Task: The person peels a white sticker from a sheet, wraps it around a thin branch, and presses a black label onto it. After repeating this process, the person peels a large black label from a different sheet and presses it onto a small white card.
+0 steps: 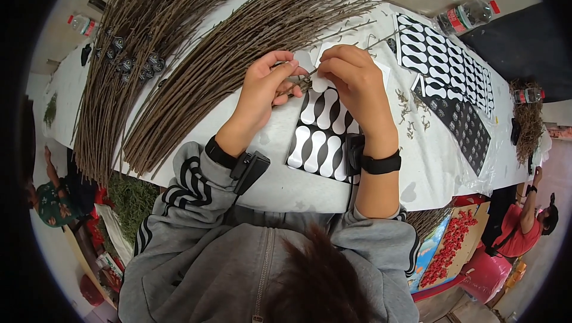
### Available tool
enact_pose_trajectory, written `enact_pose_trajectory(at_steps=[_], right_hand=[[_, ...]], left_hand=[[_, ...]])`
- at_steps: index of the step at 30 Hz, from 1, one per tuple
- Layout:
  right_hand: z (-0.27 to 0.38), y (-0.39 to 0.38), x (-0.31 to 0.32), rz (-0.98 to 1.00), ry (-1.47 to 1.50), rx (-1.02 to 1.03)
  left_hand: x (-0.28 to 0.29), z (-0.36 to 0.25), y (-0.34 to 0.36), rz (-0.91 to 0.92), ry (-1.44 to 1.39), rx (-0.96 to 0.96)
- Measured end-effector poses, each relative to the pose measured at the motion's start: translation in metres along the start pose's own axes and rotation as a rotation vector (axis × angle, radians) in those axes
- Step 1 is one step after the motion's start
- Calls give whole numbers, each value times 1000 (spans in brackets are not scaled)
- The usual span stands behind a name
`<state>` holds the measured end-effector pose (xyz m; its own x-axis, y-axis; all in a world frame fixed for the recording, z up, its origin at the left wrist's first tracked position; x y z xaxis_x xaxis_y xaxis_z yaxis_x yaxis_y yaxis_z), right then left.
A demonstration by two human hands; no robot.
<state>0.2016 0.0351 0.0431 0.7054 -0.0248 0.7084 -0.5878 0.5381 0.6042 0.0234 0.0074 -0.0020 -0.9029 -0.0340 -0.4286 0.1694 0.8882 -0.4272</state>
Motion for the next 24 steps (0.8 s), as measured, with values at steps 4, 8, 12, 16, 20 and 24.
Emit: enact_pose_trajectory(at_steps=[4,8,12,16,20,24], right_hand=[[-2,-1,-3,9,57,-54],[-1,1,-8,-35,179,-116],[0,2,-13,-66,181,-117],[0,0,-18,-79,188,-176],[-3,-1,-26,-96,145,-223],[-3,-1,-29,-135,108,-229]], left_hand=[[-3,-3,-3,12,-51,26],[-5,-3,-5,-2,15,13],[1,1,-3,20,-91,44],[-1,-1,-3,22,-108,68],[0,1,-1,19,-134,82],[-1,1,-1,14,-142,80]])
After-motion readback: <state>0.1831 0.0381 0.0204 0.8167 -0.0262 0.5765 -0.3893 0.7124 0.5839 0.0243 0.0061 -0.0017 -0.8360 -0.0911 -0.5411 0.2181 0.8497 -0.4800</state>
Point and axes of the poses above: each hand's wrist, its own y-axis towards the middle knuckle, its own x-axis out of the back of the hand, z = x × y, the point moved 1 cm from there along y, towards the middle knuckle, and after that the axes turned 10 degrees about x, right-handed, at the moved point
